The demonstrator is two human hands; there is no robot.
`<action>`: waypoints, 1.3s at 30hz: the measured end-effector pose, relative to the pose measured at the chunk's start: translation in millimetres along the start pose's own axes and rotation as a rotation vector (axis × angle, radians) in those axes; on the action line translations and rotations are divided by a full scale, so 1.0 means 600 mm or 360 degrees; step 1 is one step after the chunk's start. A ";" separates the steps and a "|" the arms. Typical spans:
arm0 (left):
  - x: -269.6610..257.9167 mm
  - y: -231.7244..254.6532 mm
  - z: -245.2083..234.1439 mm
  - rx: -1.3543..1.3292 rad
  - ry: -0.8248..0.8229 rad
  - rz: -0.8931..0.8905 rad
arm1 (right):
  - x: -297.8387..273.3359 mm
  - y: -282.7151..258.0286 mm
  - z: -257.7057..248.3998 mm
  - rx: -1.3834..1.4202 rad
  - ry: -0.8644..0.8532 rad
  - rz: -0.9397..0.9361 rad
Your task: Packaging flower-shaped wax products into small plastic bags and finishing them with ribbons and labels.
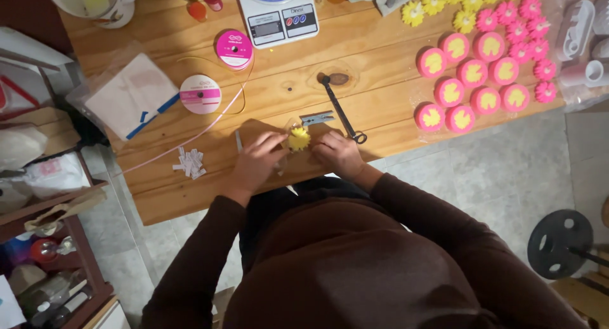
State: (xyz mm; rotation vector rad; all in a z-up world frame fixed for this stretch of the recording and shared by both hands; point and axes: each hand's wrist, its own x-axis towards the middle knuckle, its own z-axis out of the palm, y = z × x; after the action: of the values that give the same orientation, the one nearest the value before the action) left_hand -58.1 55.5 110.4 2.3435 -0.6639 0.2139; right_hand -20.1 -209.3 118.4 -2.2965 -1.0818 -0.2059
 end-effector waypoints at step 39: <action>-0.271 -0.183 -0.187 -0.0699 0.0111 -0.1148 | 0.135 -0.364 0.110 0.0570 0.0134 0.0872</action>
State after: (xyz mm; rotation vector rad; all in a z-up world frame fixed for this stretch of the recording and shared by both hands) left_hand -137.8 265.0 79.7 1.9843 0.1821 -0.1626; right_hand -136.7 -10.0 190.9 -2.1355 -0.3777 0.1021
